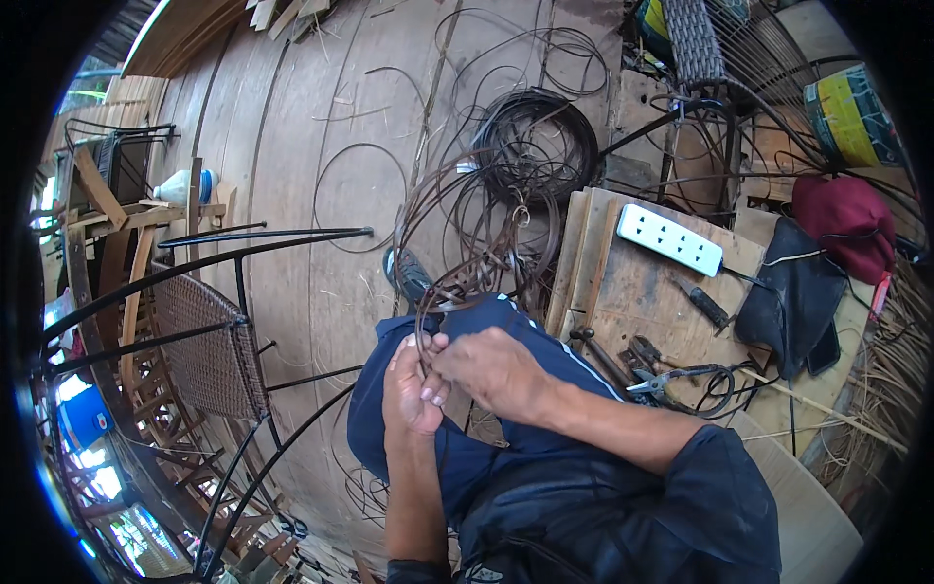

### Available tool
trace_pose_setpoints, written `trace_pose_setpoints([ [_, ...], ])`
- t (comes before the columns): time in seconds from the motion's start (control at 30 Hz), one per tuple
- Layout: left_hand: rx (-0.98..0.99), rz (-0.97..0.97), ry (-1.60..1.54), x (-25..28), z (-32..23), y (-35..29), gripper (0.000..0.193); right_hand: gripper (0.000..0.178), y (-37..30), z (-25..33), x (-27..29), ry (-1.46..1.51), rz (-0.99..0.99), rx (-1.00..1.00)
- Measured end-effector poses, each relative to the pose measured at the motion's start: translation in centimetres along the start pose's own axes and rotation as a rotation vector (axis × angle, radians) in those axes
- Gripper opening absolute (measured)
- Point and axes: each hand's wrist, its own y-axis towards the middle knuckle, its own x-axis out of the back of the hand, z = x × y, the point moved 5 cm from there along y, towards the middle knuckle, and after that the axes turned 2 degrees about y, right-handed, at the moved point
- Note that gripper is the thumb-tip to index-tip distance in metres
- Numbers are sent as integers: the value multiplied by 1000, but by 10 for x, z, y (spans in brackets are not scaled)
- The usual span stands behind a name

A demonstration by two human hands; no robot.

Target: Weaving a chair seat using rattan-like strips in a furniture manufacturing workshop.

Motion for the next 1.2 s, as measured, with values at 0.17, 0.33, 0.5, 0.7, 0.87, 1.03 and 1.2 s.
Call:
trace_pose_setpoints([
  [0.17,128,76,-117,5,2,-8,16,15,-19,-12,-4,44,55,22],
  [0.33,97,67,-10,7,5,-22,17,17,2,-100,34,514,-264,-603],
  [0.5,95,132,-44,-1,11,-21,15,22,32,-264,46,205,-269,-983],
  [0.7,78,80,23,-4,7,-24,16,30,36,-306,27,-132,-117,-1246],
  [0.87,67,117,15,-2,8,-20,18,24,26,-327,24,182,-234,-1333],
  [1.03,33,83,19,1,10,-9,18,21,40,-250,54,414,-305,-1209],
  [1.2,24,32,28,3,12,2,17,18,36,-213,70,481,-289,-1011],
])
